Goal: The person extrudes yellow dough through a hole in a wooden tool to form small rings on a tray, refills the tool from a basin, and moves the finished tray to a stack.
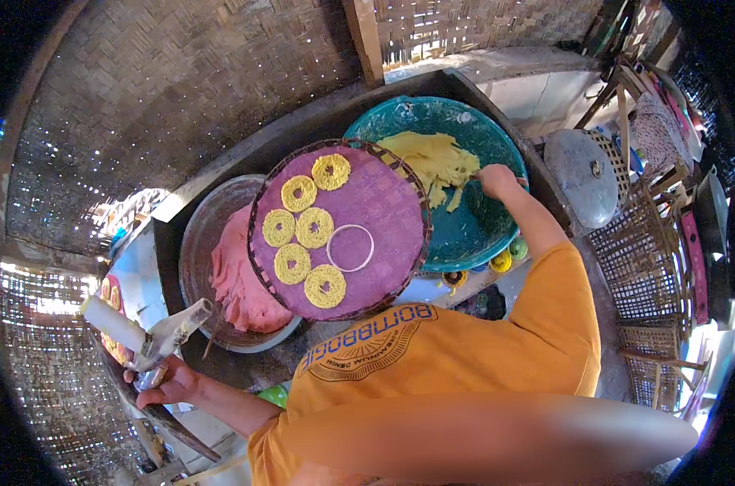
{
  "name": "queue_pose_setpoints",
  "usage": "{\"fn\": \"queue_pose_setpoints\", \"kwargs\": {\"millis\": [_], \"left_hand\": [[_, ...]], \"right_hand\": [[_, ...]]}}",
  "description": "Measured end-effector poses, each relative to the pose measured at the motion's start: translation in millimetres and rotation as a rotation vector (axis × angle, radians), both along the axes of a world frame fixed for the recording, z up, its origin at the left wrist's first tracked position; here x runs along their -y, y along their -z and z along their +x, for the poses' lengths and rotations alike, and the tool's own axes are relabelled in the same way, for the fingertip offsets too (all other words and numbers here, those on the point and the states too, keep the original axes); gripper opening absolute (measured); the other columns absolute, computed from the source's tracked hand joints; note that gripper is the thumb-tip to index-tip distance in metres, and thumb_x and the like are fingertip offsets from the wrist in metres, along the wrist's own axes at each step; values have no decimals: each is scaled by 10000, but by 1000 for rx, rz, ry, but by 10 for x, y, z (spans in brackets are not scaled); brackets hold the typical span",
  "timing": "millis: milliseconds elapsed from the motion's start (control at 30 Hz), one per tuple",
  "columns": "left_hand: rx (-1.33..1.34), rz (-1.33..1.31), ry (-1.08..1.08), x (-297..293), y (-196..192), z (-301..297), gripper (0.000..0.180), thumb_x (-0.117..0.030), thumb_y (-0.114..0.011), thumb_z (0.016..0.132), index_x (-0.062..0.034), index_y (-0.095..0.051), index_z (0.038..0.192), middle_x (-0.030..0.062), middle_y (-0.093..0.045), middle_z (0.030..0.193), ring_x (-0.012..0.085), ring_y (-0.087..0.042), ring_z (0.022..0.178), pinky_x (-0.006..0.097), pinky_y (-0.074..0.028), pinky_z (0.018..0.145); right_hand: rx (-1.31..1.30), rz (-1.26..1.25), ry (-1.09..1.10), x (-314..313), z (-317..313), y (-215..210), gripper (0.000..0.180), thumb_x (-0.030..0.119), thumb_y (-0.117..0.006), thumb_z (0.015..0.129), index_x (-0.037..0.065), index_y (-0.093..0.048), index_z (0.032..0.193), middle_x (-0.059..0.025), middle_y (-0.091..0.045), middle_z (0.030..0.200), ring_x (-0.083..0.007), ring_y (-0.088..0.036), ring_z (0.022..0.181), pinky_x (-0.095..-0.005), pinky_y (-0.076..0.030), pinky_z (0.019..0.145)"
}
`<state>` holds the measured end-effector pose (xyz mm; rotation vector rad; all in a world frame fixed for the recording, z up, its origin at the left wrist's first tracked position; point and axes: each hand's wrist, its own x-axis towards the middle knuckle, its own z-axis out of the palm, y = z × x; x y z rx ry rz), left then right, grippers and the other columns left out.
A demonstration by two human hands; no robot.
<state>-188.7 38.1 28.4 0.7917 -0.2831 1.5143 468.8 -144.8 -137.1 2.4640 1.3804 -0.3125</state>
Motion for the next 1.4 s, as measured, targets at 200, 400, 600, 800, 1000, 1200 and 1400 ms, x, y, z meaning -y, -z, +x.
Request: {"fn": "queue_pose_setpoints", "kwargs": {"millis": [200, 400, 600, 800, 1000, 1200, 1400], "left_hand": [[22, 5, -14, -39, -10, 120, 479, -411, -742, 625, -146, -601, 998, 106, -544, 1147, 294, -448, 1132, 479, -329, 981], [36, -51, -23, 56, -41, 139, 514, -451, -770, 558, -186, -616, 971, 57, -553, 1126, 266, -444, 1108, 464, -283, 988], [-22, -104, -239, 135, -23, -45, 512, -432, -785, 541, -187, -615, 957, 30, -556, 1119, 249, -448, 1096, 436, -279, 987], [-20, -116, -287, 165, 23, -63, 431, -293, -761, 647, -137, -572, 1002, 55, -547, 1114, 247, -445, 1108, 452, -272, 998], [-308, -20, -447, 278, -10, -201, 260, -254, -682, 708, -179, -517, 895, 115, -444, 1216, 271, -465, 1008, 453, -327, 949], [-524, 128, -358, 384, -181, -202, 283, -249, -645, 727, -88, -534, 932, 134, -484, 1089, 278, -481, 920, 455, -366, 871], [-1450, 325, -748, 450, -334, 561, 236, -127, -603, 763, -60, -543, 981, 43, -512, 905, 161, -527, 756, 334, -472, 692]], "right_hand": [[-53, -67, -176, 147, -65, 76, 394, 47, -545, 660, 169, -613, 1029, -147, -622, 888, -306, -609, 833, -407, -492, 703], [-147, -101, -299, 310, -351, -243, 467, 72, -557, 644, 215, -594, 1087, -139, -619, 848, -307, -607, 805, -409, -484, 694], [-2, -86, -172, 414, -175, -479, 304, 106, -543, 683, 183, -643, 959, -138, -627, 816, -313, -616, 788, -429, -494, 690], [42, -203, -268, 308, -272, -309, 397, 79, -525, 670, 209, -631, 1030, -139, -626, 833, -301, -610, 781, -404, -492, 693], [-129, -71, -162, 452, -234, -890, 174, 177, -567, 713, 49, -656, 791, -155, -631, 749, -278, -629, 709, -374, -505, 647], [-766, 270, 28, 806, -272, -1800, 401, 377, -639, 758, 75, -646, 1022, 45, -476, 592, -40, -410, 519, -202, -324, 469], [-1240, 497, -28, 349, -1248, -2115, 434, 249, -655, 766, -37, -575, 1082, 47, -542, 751, -35, -429, 619, -186, -348, 536]]}}
